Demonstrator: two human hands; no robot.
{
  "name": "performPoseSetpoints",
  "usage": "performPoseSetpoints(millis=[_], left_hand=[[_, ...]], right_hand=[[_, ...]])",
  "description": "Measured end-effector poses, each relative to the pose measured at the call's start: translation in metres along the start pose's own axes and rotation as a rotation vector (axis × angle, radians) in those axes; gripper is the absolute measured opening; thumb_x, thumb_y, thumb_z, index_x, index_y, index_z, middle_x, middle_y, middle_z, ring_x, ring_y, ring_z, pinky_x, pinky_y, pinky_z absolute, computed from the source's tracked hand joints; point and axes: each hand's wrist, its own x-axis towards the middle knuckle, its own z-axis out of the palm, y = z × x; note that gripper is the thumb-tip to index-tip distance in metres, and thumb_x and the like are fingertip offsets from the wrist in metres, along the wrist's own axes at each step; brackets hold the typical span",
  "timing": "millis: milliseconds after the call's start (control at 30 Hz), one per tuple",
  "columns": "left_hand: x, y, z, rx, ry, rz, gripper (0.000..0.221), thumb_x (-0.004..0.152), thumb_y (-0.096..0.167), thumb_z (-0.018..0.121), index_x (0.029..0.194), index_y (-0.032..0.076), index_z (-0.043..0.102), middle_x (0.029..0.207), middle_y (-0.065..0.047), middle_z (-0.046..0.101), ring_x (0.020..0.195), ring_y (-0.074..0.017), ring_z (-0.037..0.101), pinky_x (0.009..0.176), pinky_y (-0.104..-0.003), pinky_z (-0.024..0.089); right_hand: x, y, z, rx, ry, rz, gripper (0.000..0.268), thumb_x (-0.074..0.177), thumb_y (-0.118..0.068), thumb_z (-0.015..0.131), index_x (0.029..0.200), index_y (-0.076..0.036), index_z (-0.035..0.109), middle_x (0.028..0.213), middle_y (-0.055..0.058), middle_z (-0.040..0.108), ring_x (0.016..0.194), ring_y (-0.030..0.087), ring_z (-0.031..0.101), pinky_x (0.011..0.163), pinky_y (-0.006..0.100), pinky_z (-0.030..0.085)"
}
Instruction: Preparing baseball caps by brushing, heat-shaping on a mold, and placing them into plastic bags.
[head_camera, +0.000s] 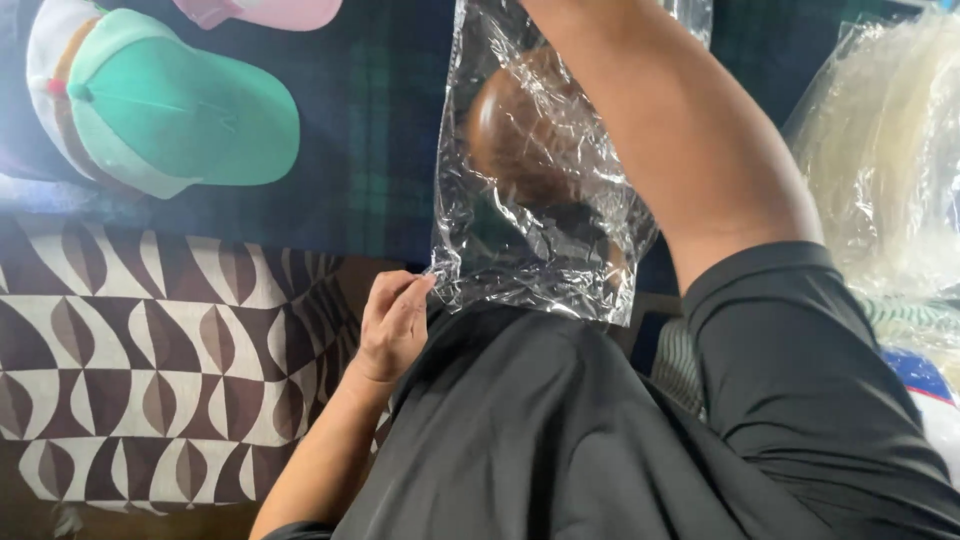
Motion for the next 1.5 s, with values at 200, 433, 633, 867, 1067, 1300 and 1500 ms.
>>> performPoseSetpoints(millis=[200, 433, 633, 867, 1067, 1300, 1500], left_hand=[[-0.023, 0.0, 0.002, 0.047, 0.057, -0.067, 0.012, 0.094, -0.006, 0.066, 0.101, -0.003, 0.075, 0.093, -0.017, 0.062, 0.075, -0.0301, 0.065, 0.066, -0.037, 0.059], [-0.037, -0.009, 0.003, 0.068, 0.051, -0.134, 0.013, 0.092, -0.008, 0.068, 0.101, 0.0, 0.075, 0.097, -0.015, 0.066, 0.078, -0.0273, 0.067, 0.068, -0.034, 0.06], [-0.019, -0.029, -0.025, -0.184, -0.186, -0.398, 0.033, 0.084, 0.027, 0.08, 0.108, 0.006, 0.071, 0.116, -0.016, 0.062, 0.111, -0.0359, 0.063, 0.091, -0.045, 0.056], [0.115, -0.079, 0.041, -0.548, -0.279, -0.653, 0.069, 0.106, 0.036, 0.066, 0.156, 0.007, 0.028, 0.142, -0.022, 0.051, 0.122, -0.0358, 0.063, 0.105, -0.047, 0.054], [0.138, -0.078, 0.055, -0.758, -0.246, -0.885, 0.08, 0.105, 0.008, 0.068, 0.165, 0.02, 0.016, 0.118, -0.012, 0.077, 0.089, -0.0178, 0.078, 0.096, -0.033, 0.068], [0.108, -0.082, 0.037, -0.935, -0.144, -0.407, 0.047, 0.115, -0.006, 0.047, 0.156, 0.018, 0.045, 0.129, -0.018, 0.067, 0.113, -0.0383, 0.071, 0.102, -0.055, 0.067], [0.15, -0.003, -0.041, -0.481, -0.404, -0.461, 0.039, 0.101, -0.008, 0.06, 0.137, 0.004, 0.05, 0.125, -0.017, 0.07, 0.123, -0.0236, 0.068, 0.115, -0.036, 0.053]], right_hand=[[-0.023, 0.004, 0.003, 0.004, -0.033, 0.172, 0.056, 0.107, -0.043, 0.073, 0.145, -0.009, 0.05, 0.135, 0.022, 0.062, 0.121, 0.044, 0.061, 0.097, 0.056, 0.047], [-0.038, -0.027, -0.035, -0.069, 0.008, 0.438, 0.061, 0.107, -0.053, 0.071, 0.149, -0.015, 0.048, 0.134, 0.02, 0.063, 0.119, 0.043, 0.063, 0.094, 0.057, 0.05], [-0.101, 0.036, -0.039, -0.095, 0.045, 0.63, 0.066, 0.107, -0.062, 0.07, 0.152, -0.019, 0.047, 0.134, 0.019, 0.064, 0.117, 0.043, 0.065, 0.092, 0.057, 0.053], [-0.156, 0.055, -0.024, 0.874, 0.088, 0.901, 0.079, 0.103, -0.025, 0.068, 0.165, -0.019, 0.02, 0.104, 0.013, 0.073, 0.089, 0.026, 0.077, 0.077, 0.038, 0.066], [-0.172, 0.067, -0.019, 0.878, 0.017, 0.761, 0.087, 0.106, -0.01, 0.063, 0.171, -0.026, 0.007, 0.102, 0.016, 0.073, 0.083, 0.019, 0.073, 0.077, 0.028, 0.059], [-0.18, 0.054, -0.041, 0.988, 0.102, 0.32, 0.034, 0.107, 0.008, 0.058, 0.135, -0.009, 0.066, 0.114, 0.014, 0.072, 0.107, 0.028, 0.072, 0.09, 0.03, 0.061], [-0.179, -0.008, -0.115, 0.571, -0.089, 0.116, 0.055, 0.102, 0.011, 0.064, 0.152, -0.004, 0.047, 0.121, 0.006, 0.064, 0.121, 0.018, 0.065, 0.116, 0.029, 0.061]])
